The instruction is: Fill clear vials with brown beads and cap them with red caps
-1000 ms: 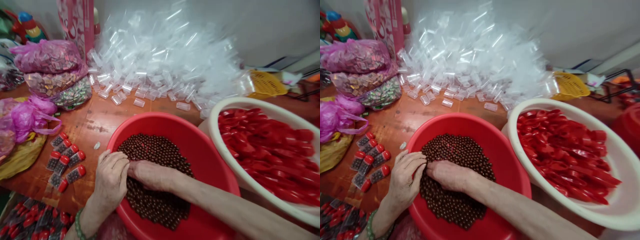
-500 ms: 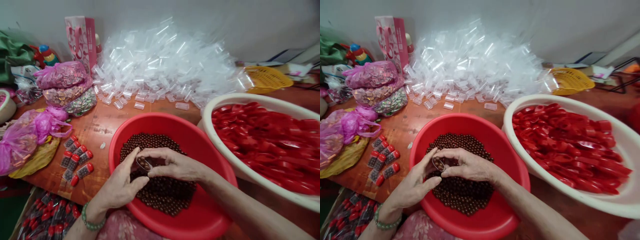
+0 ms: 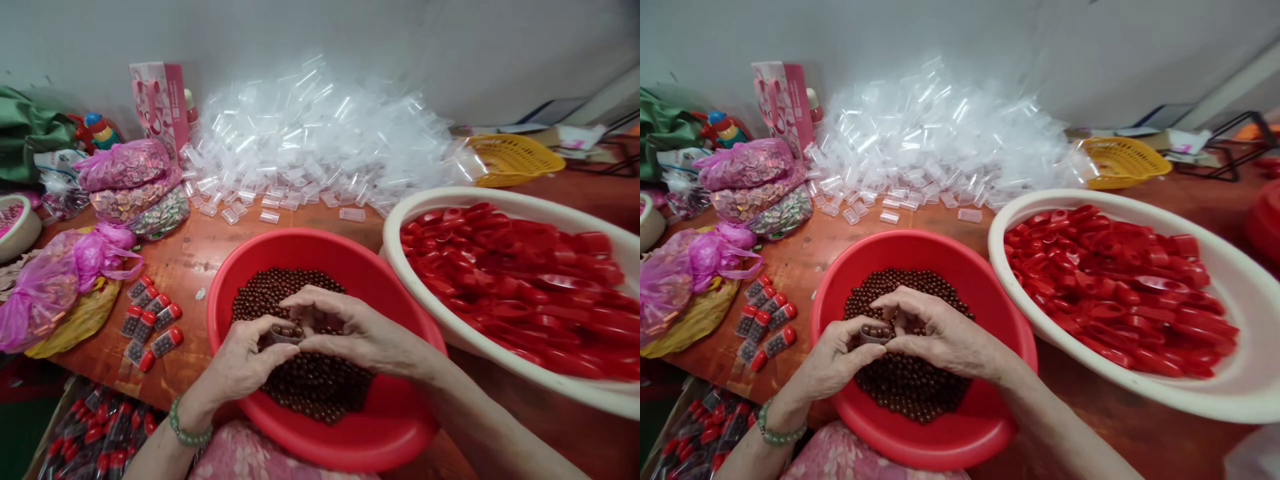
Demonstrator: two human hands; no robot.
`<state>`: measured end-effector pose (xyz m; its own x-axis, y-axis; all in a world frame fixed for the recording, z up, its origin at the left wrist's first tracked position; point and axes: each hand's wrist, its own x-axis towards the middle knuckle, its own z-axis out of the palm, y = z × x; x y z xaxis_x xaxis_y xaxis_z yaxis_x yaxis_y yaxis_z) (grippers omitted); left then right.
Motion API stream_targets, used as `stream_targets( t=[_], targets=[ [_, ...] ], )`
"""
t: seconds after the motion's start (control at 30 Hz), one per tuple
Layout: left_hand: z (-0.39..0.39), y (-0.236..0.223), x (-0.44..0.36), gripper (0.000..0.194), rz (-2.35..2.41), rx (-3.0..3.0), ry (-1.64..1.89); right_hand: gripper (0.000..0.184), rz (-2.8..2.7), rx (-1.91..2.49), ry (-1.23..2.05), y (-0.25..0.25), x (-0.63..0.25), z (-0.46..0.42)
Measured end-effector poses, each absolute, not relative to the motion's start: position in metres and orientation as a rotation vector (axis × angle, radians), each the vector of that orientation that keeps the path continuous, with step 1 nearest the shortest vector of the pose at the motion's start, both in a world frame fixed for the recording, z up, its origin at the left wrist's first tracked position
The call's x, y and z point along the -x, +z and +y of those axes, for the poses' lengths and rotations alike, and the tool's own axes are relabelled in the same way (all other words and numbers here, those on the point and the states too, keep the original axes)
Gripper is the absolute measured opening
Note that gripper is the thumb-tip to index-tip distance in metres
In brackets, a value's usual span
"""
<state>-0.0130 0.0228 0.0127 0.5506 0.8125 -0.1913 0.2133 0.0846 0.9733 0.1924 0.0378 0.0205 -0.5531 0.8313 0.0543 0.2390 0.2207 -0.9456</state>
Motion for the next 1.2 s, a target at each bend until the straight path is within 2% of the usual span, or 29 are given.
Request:
stream_targets(
  t=[0.1, 0.33, 0.6, 0.7, 0.77, 0.87, 1.03, 1.2],
  targets=[
    [0.025, 0.01, 0.015, 0.027, 0.884, -1.442, 0.519, 0.026, -2.042, 0.891, 1.295, 0.025, -0.193, 0.04],
    [0.032, 0.006, 0.018, 0.03, 0.749, -1.194, 0.41, 0.016, -2.109, 0.832, 1.274, 0.025, -0.19, 0.043],
    [0.037, 0.004, 0.017, 0.033, 0.766, -1.135, 0.456, 0.019, -2.046, 0.951, 1.379, 0.016, -0.189, 0.039],
    [0.039, 0.009, 0.019, 0.033, 0.768, -1.046, 0.52, 0.012, -2.129, 1.048, 1.372, 0.022, -0.192, 0.033],
    [0.037, 0.016, 0.021, 0.03, 0.743, -1.047, 0.534, 0.01, -2.221, 1.149, 1.295, 0.032, -0.201, 0.026],
    [0.034, 0.024, 0.023, 0.02, 0.745, -1.179, 0.54, 0.022, -2.172, 1.319, 1.107, 0.049, -0.233, 0.016],
    [0.038, 0.021, 0.021, 0.017, 0.791, -1.321, 0.539, 0.021, -1.843, 1.98, 0.461, 0.047, -0.324, 0.02],
    [0.04, 0.016, 0.011, 0.017, 0.806, -1.259, 0.555, 0.012, -1.914, 2.152, 0.4, 0.013, -0.381, 0.051]
  ],
)
